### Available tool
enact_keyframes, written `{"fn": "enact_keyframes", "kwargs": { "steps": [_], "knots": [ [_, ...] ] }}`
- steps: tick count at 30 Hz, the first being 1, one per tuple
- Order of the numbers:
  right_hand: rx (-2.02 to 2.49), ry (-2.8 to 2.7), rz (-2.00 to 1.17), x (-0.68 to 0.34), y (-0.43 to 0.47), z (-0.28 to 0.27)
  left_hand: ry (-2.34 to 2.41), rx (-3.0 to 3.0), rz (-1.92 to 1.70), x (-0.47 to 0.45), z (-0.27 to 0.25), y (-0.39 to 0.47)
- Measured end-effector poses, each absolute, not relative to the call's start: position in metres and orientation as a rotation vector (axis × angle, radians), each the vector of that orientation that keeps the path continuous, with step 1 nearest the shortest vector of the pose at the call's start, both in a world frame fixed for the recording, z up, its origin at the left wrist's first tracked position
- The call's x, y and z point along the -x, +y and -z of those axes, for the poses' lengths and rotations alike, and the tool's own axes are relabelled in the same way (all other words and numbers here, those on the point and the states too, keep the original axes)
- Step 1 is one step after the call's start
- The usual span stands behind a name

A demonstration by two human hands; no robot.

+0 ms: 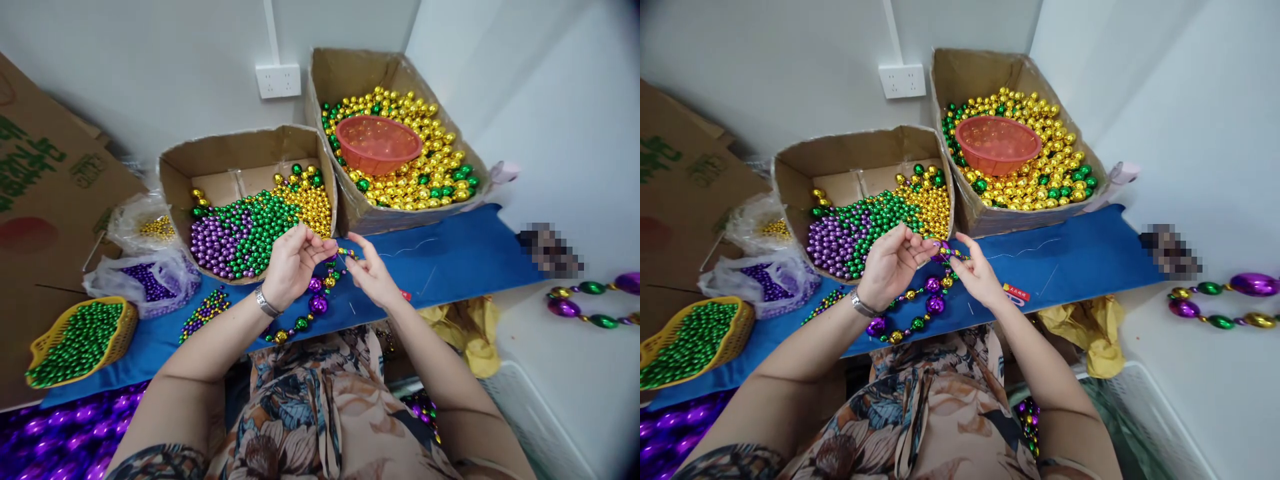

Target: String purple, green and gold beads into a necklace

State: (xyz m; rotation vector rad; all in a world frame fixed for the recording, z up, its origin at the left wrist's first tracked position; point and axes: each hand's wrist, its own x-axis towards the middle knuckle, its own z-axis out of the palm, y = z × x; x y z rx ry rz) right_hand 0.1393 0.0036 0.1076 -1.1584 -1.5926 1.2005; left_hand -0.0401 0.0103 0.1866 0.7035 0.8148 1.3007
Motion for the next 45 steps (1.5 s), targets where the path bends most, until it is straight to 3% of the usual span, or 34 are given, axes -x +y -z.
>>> {"fn": "enact_keyframes", "kwargs": {
  "steps": [3, 9, 11, 17, 23, 26, 30, 37, 45],
  "knots": [
    [1.135, -1.729, -1.224, -0.14, 0.009, -0.103, 0.82, -0.776, -1.269, 0.043, -0.186, 0.011],
    [1.35, -2.118, -0.018, -0.144, 0.015, -0.101, 0.97, -1.179, -1.155, 0.053, -0.165, 0.025],
    [1.288, -2.22, 0.221, -0.145, 0.02, -0.102, 1.021, -1.373, -1.07, 0.054, -0.158, 0.031],
    [1.138, -2.333, 0.387, -0.146, 0.038, -0.103, 0.974, -1.615, -0.75, 0.054, -0.151, 0.043],
    [1.196, -2.182, 0.556, -0.139, 0.009, -0.086, 0.936, -1.27, -0.942, 0.057, -0.145, 0.042],
    [1.246, -2.162, 0.353, -0.13, -0.021, -0.071, 0.905, -1.179, -1.067, 0.058, -0.14, 0.038],
    [1.251, -2.174, -0.232, -0.12, -0.045, -0.058, 0.921, -1.348, -1.083, 0.056, -0.132, 0.027],
    [1.218, -1.418, -0.987, -0.105, -0.028, -0.062, 0.97, -1.601, -0.977, 0.053, -0.115, 0.008],
    [1.03, -0.836, -1.392, -0.083, -0.015, -0.072, 1.007, -1.633, -0.963, 0.06, -0.106, 0.003]
  ]
}}
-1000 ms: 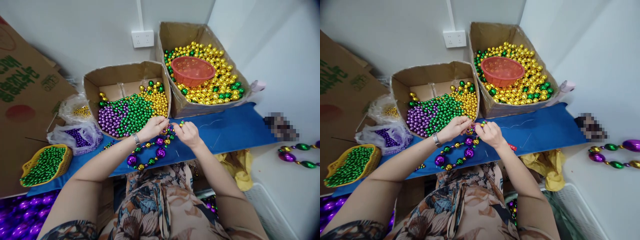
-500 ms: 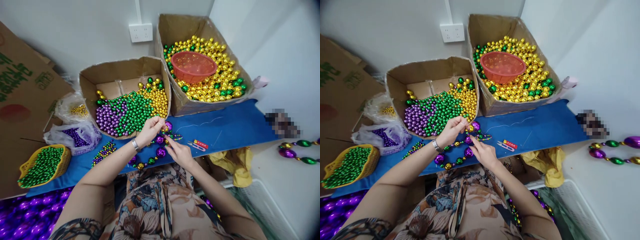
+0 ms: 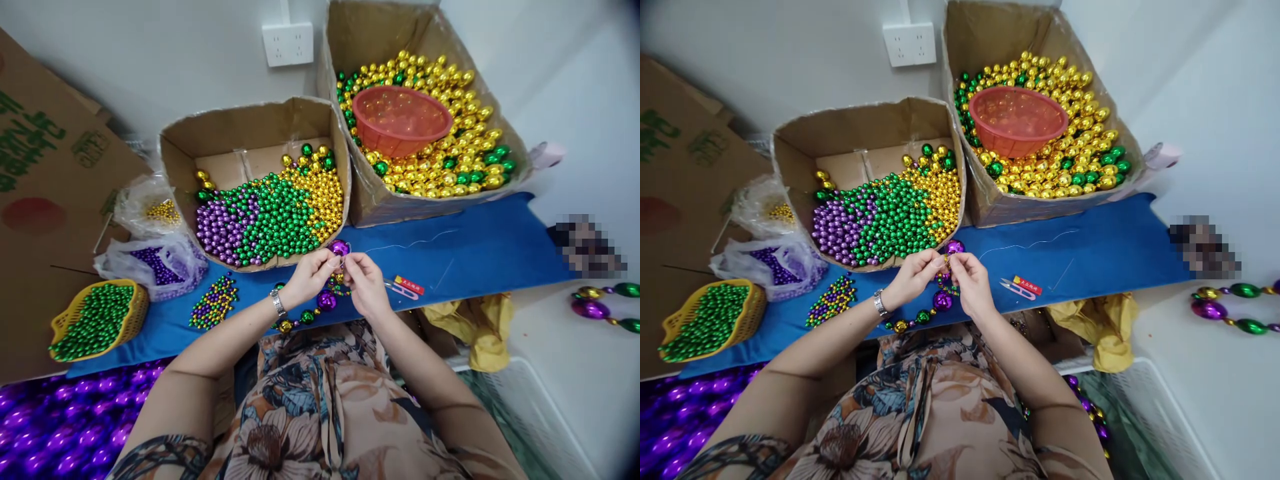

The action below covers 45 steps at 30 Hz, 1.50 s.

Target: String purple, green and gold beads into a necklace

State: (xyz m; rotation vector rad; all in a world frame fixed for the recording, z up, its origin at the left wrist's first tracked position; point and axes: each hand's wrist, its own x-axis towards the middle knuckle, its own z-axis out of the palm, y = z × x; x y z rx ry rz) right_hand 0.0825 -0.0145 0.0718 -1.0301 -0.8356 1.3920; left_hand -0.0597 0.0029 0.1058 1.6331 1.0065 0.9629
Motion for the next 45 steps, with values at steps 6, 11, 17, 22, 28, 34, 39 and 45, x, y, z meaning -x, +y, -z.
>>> {"fn": "enact_keyframes", "kwargs": {
  "steps": [6, 11, 17, 22, 28, 34, 39, 45],
  "knots": [
    [0.865, -0.612, -1.512, -0.087, -0.008, -0.086, 1.027, -1.461, -1.021, 0.065, -0.104, -0.001],
    [0.752, -0.651, -1.597, -0.092, 0.001, -0.083, 0.968, -1.229, -1.099, 0.069, -0.096, -0.004],
    [0.847, -0.775, -1.559, -0.091, 0.004, -0.06, 0.956, -0.821, -1.017, 0.071, -0.088, -0.001],
    [0.937, -0.931, -1.392, -0.095, 0.001, -0.053, 0.94, -0.743, -0.904, 0.077, -0.096, 0.002],
    [0.979, -1.272, -1.188, -0.097, -0.002, -0.061, 1.109, -1.187, -0.941, 0.079, -0.097, 0.004],
    [0.969, -1.311, -1.181, -0.094, 0.0, -0.065, 1.125, -1.47, -0.919, 0.081, -0.105, 0.006],
    [0.958, -1.311, -1.176, -0.093, -0.001, -0.062, 1.027, -1.465, -0.733, 0.087, -0.116, 0.015],
    [0.974, -1.478, -1.067, -0.098, -0.001, -0.063, 1.057, -1.522, -0.666, 0.091, -0.115, 0.022]
  ]
}}
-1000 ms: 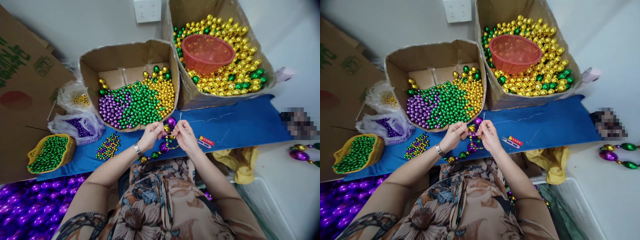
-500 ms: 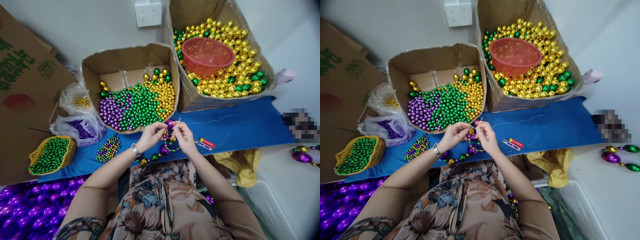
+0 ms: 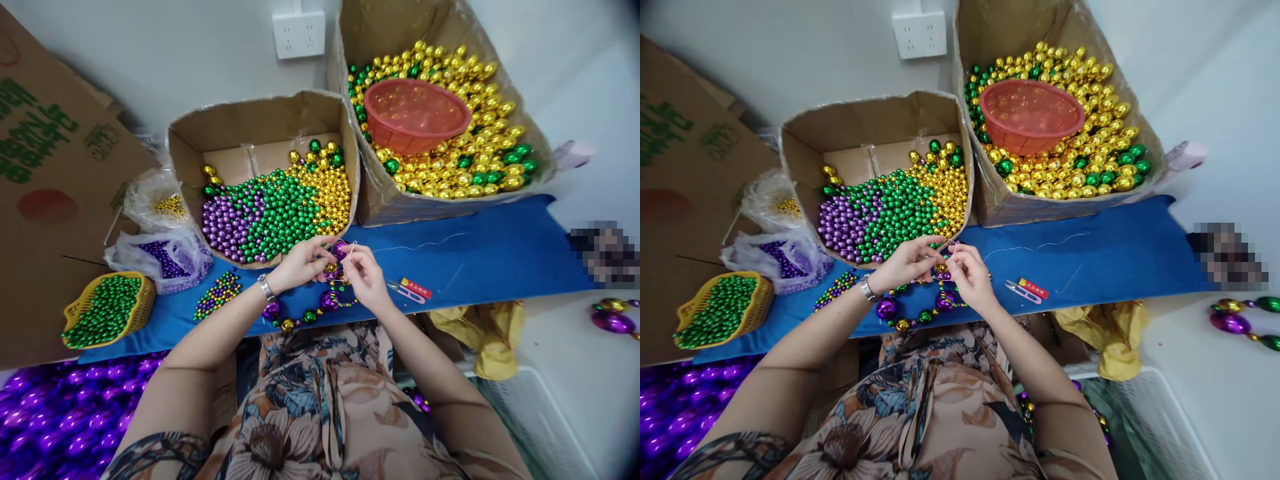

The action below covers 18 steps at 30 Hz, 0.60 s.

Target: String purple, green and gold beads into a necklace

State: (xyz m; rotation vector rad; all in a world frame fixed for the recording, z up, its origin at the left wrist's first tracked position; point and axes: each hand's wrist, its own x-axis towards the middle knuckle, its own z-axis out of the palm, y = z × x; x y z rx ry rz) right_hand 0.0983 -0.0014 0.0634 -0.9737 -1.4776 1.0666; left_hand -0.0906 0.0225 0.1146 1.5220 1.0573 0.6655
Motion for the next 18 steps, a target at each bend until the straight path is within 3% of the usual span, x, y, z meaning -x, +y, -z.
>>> {"fn": "enact_keyframes", "kwargs": {
  "steps": [5, 12, 18],
  "knots": [
    [0.986, -1.588, -0.929, -0.101, -0.002, -0.068, 1.044, -1.7, -0.703, 0.091, -0.114, 0.019],
    [0.986, -1.584, -1.178, -0.098, 0.0, -0.068, 0.961, -1.708, -0.839, 0.089, -0.122, 0.009],
    [1.027, -1.649, -1.124, -0.101, 0.005, -0.077, 0.93, -1.592, -0.891, 0.09, -0.127, 0.004]
  ]
}}
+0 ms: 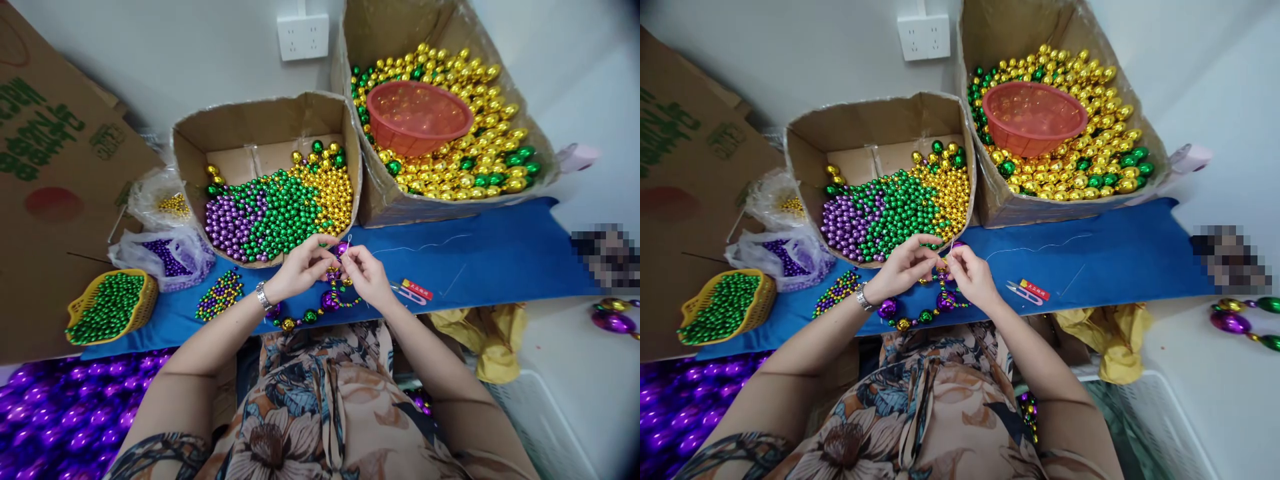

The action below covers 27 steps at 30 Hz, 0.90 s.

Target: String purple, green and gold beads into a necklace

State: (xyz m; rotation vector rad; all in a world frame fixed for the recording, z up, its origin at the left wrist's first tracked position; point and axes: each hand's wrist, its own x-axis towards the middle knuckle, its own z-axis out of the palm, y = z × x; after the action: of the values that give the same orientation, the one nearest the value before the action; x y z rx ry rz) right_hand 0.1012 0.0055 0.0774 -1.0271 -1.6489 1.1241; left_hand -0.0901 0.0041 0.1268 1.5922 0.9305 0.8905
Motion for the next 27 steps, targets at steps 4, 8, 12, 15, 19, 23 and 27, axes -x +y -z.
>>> {"fn": "enact_keyframes", "kwargs": {
  "steps": [4, 8, 12, 15, 19, 23, 27],
  "knots": [
    [1.054, -1.944, -0.776, -0.111, 0.011, -0.091, 0.956, -1.697, -0.852, 0.094, -0.132, 0.0],
    [1.007, -2.22, -0.556, -0.12, 0.016, -0.104, 0.998, -1.845, -0.837, 0.097, -0.135, -0.001],
    [0.882, -2.311, -0.752, -0.124, 0.02, -0.117, 1.047, -2.079, -0.893, 0.097, -0.13, -0.001],
    [0.886, -2.187, -1.039, -0.124, 0.022, -0.119, 1.052, -2.222, -0.96, 0.096, -0.126, -0.003],
    [0.961, -2.021, -1.197, -0.119, 0.022, -0.115, 1.005, -2.273, -0.961, 0.092, -0.125, -0.006],
    [0.91, -2.058, -1.061, -0.114, 0.021, -0.12, 1.043, -2.152, -0.958, 0.089, -0.126, -0.004],
    [0.9, -2.151, -0.937, -0.131, 0.026, -0.13, 0.995, -1.668, -0.975, 0.098, -0.126, 0.001]
  ]
}}
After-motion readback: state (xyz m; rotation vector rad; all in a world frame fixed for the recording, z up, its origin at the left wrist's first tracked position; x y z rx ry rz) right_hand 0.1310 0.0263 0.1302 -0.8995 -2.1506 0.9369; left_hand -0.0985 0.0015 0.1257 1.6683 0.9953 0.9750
